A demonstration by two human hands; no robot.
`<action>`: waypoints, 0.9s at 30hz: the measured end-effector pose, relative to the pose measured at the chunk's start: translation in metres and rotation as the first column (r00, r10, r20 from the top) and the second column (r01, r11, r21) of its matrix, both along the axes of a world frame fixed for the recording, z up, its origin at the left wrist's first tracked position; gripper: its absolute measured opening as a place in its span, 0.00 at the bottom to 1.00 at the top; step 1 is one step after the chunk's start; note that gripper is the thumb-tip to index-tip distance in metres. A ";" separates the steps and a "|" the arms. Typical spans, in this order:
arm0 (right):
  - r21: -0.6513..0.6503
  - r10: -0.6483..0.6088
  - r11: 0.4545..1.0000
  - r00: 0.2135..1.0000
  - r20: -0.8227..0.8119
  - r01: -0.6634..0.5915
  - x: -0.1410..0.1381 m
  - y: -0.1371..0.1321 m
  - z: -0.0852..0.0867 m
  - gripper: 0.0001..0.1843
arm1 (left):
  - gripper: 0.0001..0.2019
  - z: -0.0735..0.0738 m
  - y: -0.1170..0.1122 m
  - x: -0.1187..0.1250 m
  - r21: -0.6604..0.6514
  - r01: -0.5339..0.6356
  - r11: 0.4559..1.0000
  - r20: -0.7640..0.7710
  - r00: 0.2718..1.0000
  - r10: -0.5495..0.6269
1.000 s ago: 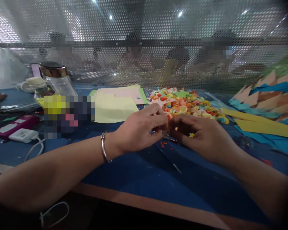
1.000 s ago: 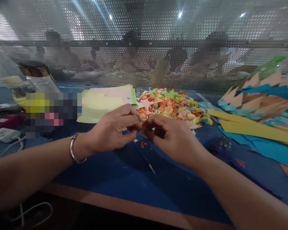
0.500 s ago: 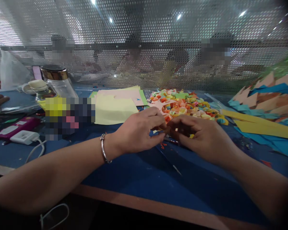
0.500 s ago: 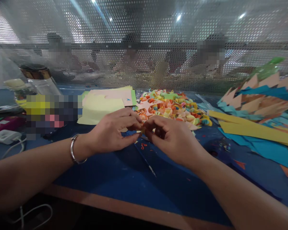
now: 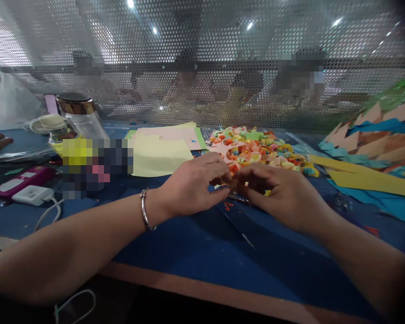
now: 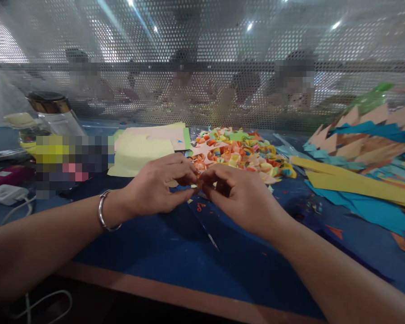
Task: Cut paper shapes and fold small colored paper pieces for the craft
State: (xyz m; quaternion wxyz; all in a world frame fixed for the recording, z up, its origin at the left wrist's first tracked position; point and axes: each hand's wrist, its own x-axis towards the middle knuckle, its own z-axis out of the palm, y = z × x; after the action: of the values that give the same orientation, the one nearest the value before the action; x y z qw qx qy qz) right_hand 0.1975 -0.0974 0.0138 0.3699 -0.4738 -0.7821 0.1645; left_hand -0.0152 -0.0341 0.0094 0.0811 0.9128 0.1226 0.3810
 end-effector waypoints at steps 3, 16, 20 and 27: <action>-0.007 -0.002 1.000 1.000 -0.003 0.002 0.000 0.000 0.000 0.11 | 0.01 -0.001 0.001 0.000 -0.017 0.002 1.000 0.005 1.000 -0.002; 0.010 -0.012 1.000 1.000 0.006 0.012 -0.002 0.000 0.001 0.14 | 0.03 -0.003 -0.007 0.005 -0.039 -0.106 0.994 -0.043 0.994 0.104; 0.028 -0.030 0.999 0.999 0.032 0.029 -0.002 0.001 -0.001 0.11 | 0.02 -0.005 -0.007 0.008 -0.095 -0.127 0.987 -0.045 0.991 0.124; 0.041 -0.069 0.997 0.996 0.055 0.067 -0.002 0.001 -0.004 0.07 | 0.05 -0.009 -0.007 0.013 -0.206 -0.178 0.962 -0.063 0.984 0.169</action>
State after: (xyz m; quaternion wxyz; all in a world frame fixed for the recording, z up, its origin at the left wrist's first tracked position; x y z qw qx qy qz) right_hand 0.1960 -0.0969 0.0103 0.3622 -0.4971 -0.7789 0.1229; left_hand -0.0022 -0.0408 0.0005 0.1408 0.8932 0.2435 0.3508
